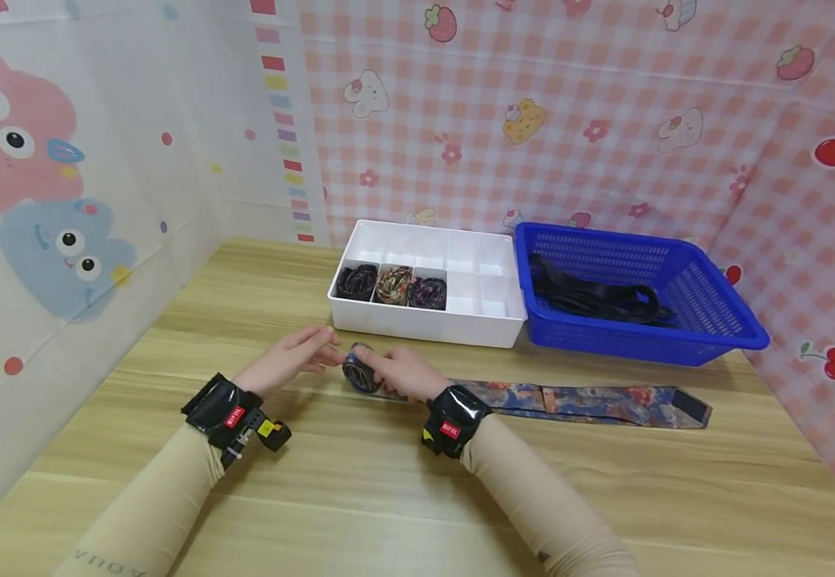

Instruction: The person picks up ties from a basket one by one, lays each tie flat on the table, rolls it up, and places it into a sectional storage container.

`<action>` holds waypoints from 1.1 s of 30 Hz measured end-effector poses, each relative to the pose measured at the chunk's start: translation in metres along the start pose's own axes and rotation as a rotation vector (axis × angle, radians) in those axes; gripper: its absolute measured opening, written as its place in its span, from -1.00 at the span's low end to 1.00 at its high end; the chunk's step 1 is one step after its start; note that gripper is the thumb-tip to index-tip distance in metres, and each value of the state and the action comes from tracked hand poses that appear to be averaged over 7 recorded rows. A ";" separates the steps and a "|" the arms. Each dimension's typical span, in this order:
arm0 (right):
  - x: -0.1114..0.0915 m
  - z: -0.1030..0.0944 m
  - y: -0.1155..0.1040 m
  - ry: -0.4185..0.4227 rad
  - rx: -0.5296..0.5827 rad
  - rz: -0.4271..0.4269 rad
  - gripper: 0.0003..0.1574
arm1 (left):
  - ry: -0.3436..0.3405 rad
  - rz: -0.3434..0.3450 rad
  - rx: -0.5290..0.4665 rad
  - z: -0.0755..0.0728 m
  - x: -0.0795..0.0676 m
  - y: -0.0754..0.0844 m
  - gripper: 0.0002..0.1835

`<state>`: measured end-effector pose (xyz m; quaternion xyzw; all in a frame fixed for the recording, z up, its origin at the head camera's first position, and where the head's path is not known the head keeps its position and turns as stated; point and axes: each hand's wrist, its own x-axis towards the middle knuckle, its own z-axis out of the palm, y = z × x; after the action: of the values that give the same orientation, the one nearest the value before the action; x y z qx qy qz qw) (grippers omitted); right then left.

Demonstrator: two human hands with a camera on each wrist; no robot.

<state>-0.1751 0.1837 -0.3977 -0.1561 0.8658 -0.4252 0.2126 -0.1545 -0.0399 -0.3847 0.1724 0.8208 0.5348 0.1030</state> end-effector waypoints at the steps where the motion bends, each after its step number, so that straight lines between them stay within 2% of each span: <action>1: -0.001 -0.002 0.000 -0.002 0.014 0.008 -0.17 | -0.011 0.027 -0.015 0.001 0.001 0.001 -0.46; 4: -0.004 -0.008 0.002 -0.009 0.022 0.020 -0.14 | -0.058 0.099 -0.027 0.007 0.003 0.004 -0.51; 7: -0.008 -0.015 0.005 -0.012 -0.017 0.021 -0.23 | -0.112 0.146 0.017 0.014 0.004 0.007 -0.52; 10: -0.012 -0.021 0.010 -0.007 -0.078 0.029 -0.33 | -0.140 0.162 0.147 0.023 0.003 0.009 -0.49; 15: -0.013 -0.028 0.020 -0.025 -0.135 0.034 -0.44 | -0.170 0.150 0.464 0.039 -0.002 0.012 -0.43; 18: -0.012 -0.029 0.023 -0.019 -0.165 0.025 -0.47 | -0.201 0.165 0.547 0.045 -0.001 0.013 -0.42; 20: -0.012 -0.029 0.025 0.010 -0.215 0.007 -0.49 | -0.189 0.150 0.514 0.045 0.000 0.012 -0.42; 22: -0.012 -0.030 0.027 0.060 -0.258 -0.020 -0.54 | -0.145 0.124 0.427 0.042 0.002 0.009 -0.43; 26: -0.014 -0.031 0.031 0.127 -0.282 -0.036 -0.63 | -0.042 -0.019 0.095 0.031 0.005 0.000 -0.43; 28: -0.015 -0.031 0.031 0.121 -0.249 -0.022 -0.64 | -0.044 -0.107 -0.096 0.027 0.006 -0.003 -0.39; 30: -0.016 -0.029 0.031 0.114 -0.235 -0.013 -0.65 | -0.090 -0.183 -0.244 0.024 0.007 -0.006 -0.36; 33: -0.017 -0.026 0.027 0.103 -0.204 -0.006 -0.65 | -0.141 -0.235 -0.334 0.022 0.009 -0.009 -0.33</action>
<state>-0.1762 0.2250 -0.4010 -0.1576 0.9138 -0.3432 0.1494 -0.1568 -0.0206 -0.4016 0.0931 0.7260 0.6343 0.2487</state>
